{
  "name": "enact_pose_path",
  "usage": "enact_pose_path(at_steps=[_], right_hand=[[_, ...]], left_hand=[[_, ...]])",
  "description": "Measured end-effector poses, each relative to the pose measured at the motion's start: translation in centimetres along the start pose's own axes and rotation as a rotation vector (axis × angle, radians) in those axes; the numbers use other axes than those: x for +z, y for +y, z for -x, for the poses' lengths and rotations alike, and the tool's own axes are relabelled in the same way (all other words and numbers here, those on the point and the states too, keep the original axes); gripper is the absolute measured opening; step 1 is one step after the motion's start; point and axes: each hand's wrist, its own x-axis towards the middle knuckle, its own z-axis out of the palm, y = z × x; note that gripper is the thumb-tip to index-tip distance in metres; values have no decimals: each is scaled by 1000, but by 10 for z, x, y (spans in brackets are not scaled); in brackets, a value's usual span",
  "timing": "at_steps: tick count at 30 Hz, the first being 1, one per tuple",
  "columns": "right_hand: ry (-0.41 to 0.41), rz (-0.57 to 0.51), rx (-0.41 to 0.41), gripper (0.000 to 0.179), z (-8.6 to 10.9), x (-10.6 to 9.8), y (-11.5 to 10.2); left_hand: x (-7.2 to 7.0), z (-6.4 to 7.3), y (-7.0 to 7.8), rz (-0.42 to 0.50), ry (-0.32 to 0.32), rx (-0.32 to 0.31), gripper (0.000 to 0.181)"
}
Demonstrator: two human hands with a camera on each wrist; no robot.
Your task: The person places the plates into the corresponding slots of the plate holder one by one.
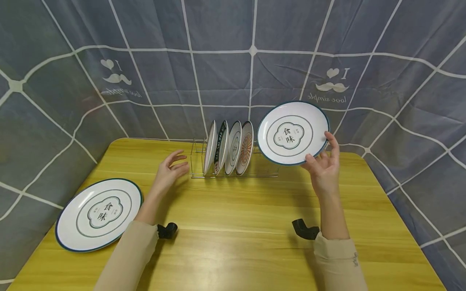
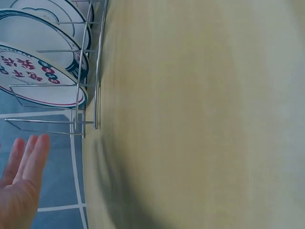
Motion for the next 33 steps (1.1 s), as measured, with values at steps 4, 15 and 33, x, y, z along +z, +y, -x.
enact_pose_path(at_steps=[4, 15, 33], right_hand=[[63, 66, 0, 67, -4, -3, 7], [25, 472, 59, 65, -4, 3, 37], [-105, 855, 53, 60, 0, 52, 56]], left_hand=[[4, -9, 0, -99, 3, 48, 54], [12, -23, -4, -162, 64, 80, 40], [16, -33, -11, -136, 114, 48, 34]])
